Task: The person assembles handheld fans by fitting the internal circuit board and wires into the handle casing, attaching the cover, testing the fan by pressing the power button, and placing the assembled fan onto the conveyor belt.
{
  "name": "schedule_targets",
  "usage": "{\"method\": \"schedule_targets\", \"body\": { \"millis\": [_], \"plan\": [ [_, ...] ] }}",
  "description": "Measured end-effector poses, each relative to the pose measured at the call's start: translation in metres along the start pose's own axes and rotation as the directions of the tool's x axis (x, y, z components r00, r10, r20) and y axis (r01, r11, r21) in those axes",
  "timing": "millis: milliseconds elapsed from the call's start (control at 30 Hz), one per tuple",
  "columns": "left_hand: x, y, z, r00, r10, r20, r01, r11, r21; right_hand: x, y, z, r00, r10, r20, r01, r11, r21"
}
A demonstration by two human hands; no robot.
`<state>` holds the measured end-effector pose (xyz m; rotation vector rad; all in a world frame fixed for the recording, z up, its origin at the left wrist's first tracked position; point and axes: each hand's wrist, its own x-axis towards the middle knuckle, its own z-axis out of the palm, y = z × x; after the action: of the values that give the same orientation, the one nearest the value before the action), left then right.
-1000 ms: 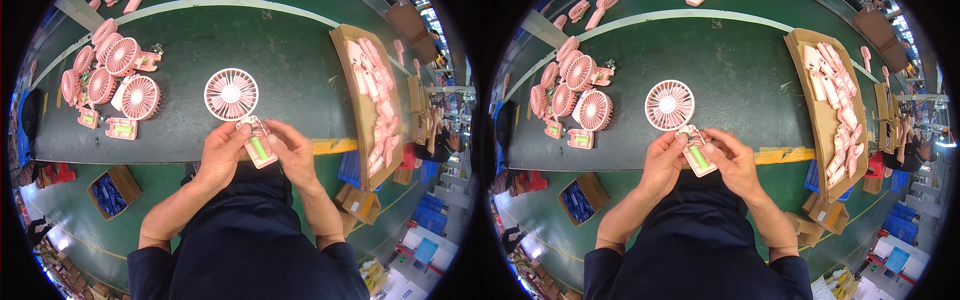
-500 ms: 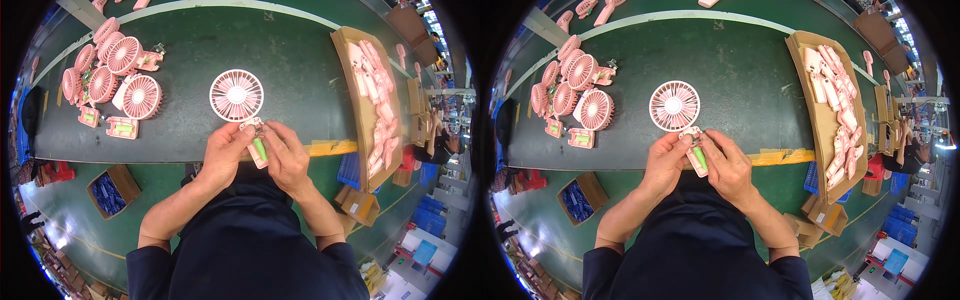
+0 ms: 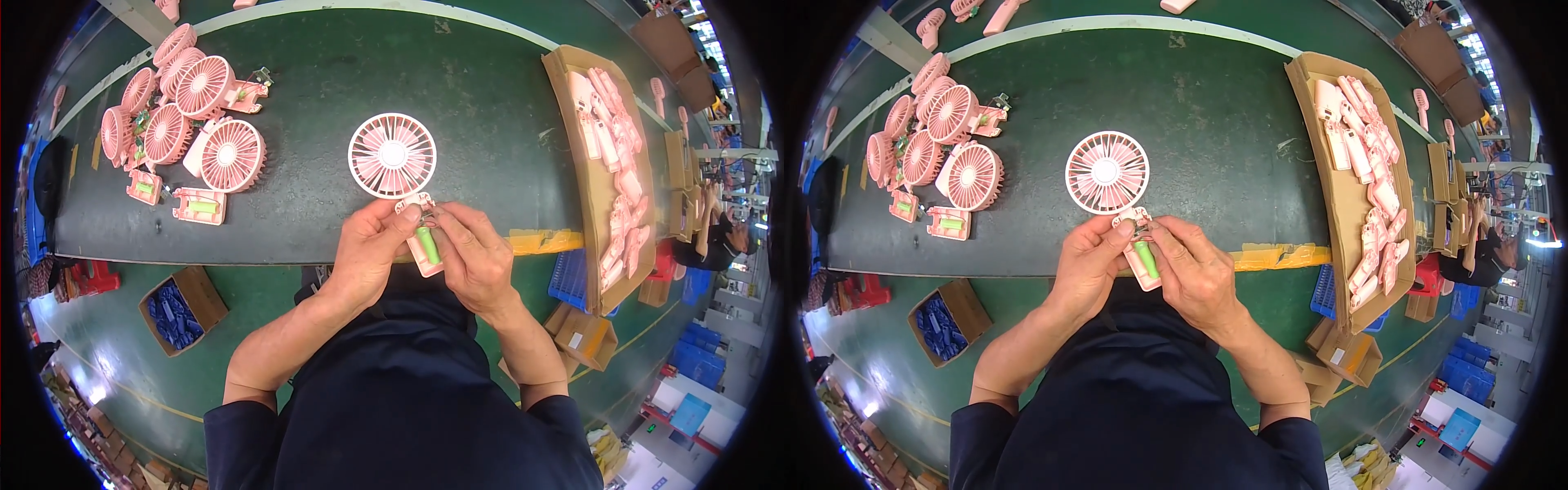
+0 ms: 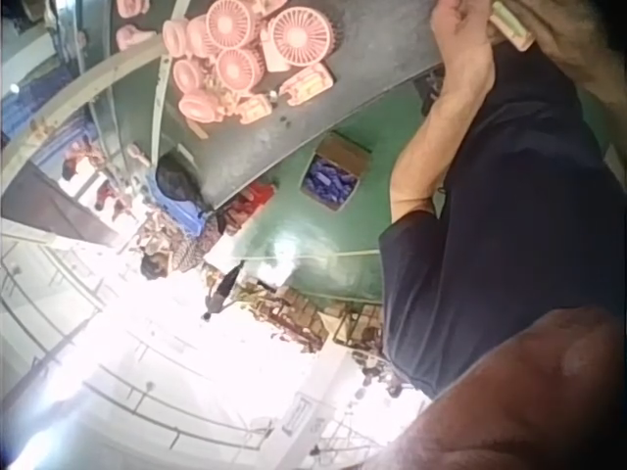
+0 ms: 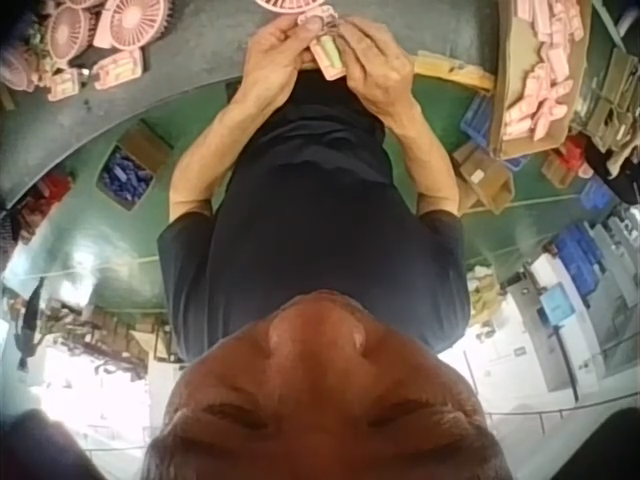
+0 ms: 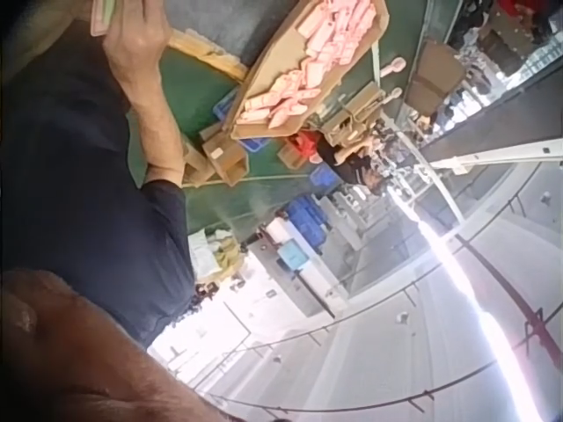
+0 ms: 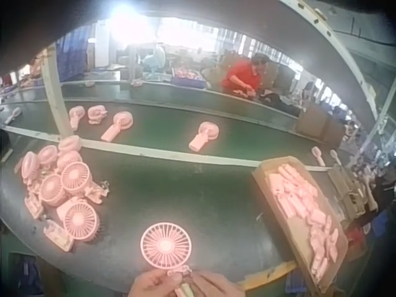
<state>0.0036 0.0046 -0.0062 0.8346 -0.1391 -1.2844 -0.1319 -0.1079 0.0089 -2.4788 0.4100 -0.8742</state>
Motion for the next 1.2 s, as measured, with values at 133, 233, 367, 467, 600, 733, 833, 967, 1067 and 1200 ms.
{"method": "schedule_targets", "body": {
  "millis": [133,233,367,467,600,733,833,967,1067,1200],
  "plan": [
    [-0.002,0.001,0.001,1.0,-0.002,0.017,0.002,1.0,-0.006,-0.002,0.002,-0.003,0.993,-0.116,0.003,0.115,0.986,-0.124],
    [-0.001,0.0,0.002,1.0,0.008,-0.001,-0.008,0.999,0.041,0.0,0.006,-0.01,0.983,-0.173,0.059,0.181,0.967,-0.182],
    [0.001,-0.002,0.005,1.0,0.007,0.002,-0.008,0.999,0.047,0.008,0.01,-0.024,0.945,-0.233,0.231,0.289,0.925,-0.247],
    [0.002,-0.001,0.003,1.0,-0.022,0.02,0.021,0.999,0.035,0.02,0.003,-0.037,0.907,-0.219,0.36,0.336,0.892,-0.303],
    [-0.001,0.003,0.005,0.998,0.008,-0.068,0.001,0.992,0.124,0.027,-0.001,-0.039,0.861,-0.196,0.47,0.354,0.894,-0.276],
    [0.0,0.004,0.001,0.998,0.002,-0.067,0.006,0.992,0.124,0.024,-0.005,-0.031,0.874,-0.121,0.471,0.265,0.931,-0.252],
    [-0.003,0.011,0.008,0.998,-0.009,-0.058,0.016,0.992,0.129,0.029,0.006,-0.041,0.894,-0.084,0.441,0.085,0.996,0.018],
    [-0.001,0.012,0.013,0.993,-0.03,-0.111,0.039,0.996,0.074,0.058,0.069,-0.091,0.962,-0.272,-0.027,0.262,0.945,-0.194],
    [0.0,0.013,0.019,0.985,-0.046,-0.167,0.05,0.999,0.018,0.071,0.145,-0.135,0.965,0.113,-0.235,-0.211,0.867,-0.451],
    [0.001,0.014,0.016,0.989,-0.07,-0.134,0.068,0.998,-0.02,0.047,0.216,-0.158,0.939,0.333,-0.089,-0.301,0.665,-0.683]
  ]
}}
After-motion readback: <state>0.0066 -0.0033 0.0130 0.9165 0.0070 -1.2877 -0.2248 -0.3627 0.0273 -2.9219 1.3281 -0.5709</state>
